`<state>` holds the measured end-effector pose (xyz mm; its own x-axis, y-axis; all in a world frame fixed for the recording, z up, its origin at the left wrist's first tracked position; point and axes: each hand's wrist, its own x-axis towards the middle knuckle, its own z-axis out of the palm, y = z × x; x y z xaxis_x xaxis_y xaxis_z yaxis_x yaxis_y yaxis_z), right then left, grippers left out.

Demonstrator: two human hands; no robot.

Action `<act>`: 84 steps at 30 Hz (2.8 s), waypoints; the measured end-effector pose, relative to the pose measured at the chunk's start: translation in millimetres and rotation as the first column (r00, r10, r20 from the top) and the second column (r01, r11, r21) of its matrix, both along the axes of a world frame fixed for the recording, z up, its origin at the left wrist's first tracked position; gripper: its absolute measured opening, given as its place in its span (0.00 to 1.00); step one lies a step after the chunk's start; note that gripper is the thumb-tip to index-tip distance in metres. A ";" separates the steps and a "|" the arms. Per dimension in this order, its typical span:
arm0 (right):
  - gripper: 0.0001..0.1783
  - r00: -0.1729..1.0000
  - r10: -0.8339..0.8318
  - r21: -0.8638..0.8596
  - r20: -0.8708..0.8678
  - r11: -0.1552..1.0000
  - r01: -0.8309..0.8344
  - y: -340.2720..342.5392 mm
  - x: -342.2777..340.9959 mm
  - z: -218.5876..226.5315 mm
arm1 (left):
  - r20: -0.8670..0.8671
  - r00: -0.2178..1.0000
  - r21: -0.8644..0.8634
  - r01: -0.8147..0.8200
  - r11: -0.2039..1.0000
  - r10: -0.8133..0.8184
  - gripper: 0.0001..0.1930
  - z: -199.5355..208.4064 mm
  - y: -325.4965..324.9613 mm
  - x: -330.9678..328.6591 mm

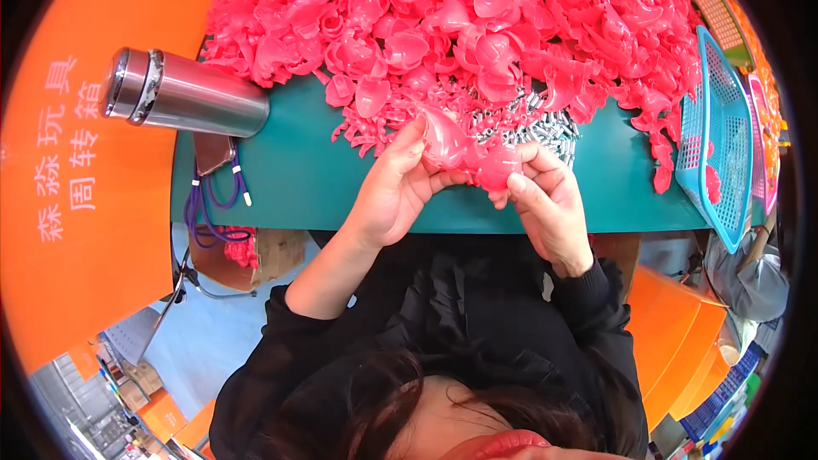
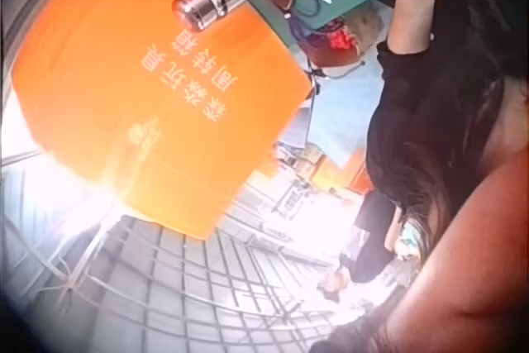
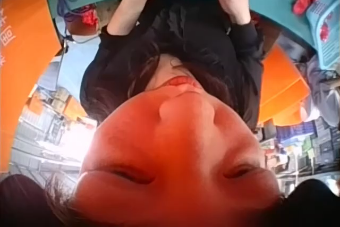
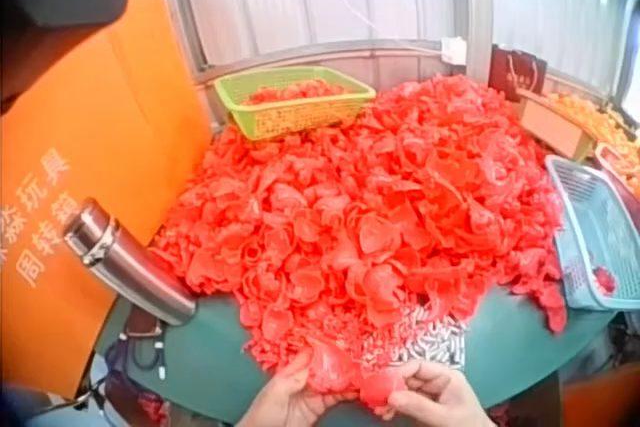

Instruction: Assembling small pink plastic toy parts by inserting small metal components into them at a factory workbench.

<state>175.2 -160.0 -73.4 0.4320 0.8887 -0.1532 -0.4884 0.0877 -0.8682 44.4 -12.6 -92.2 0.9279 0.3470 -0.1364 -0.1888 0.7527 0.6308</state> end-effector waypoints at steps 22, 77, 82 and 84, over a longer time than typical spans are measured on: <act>0.08 0.992 -0.037 -0.129 0.120 0.990 0.052 3.3 -7.9 1.4 | -0.093 0.988 -0.164 0.107 0.981 -0.123 0.29 11.2 -35.6 23.0; 0.15 0.375 -0.104 0.059 0.921 0.990 0.129 6.4 -10.2 0.0 | -0.150 0.972 0.540 -0.072 0.838 0.180 0.27 5.8 -30.8 11.3; 0.10 0.070 -0.126 0.078 0.990 0.877 0.474 -19.3 49.6 -5.1 | -0.221 0.957 0.118 -0.167 0.979 0.189 0.24 14.8 -6.9 -4.9; 0.08 -0.003 -0.034 0.031 0.999 0.859 0.511 -18.6 56.7 -6.3 | -0.199 0.974 0.115 -0.084 0.990 0.106 0.25 10.4 1.8 -11.0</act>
<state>231.9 -178.6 -79.7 0.5844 0.6708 0.4566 0.7926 -0.3512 -0.4985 33.4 -10.8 -81.8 0.8462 0.4550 -0.2774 -0.1153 0.6645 0.7383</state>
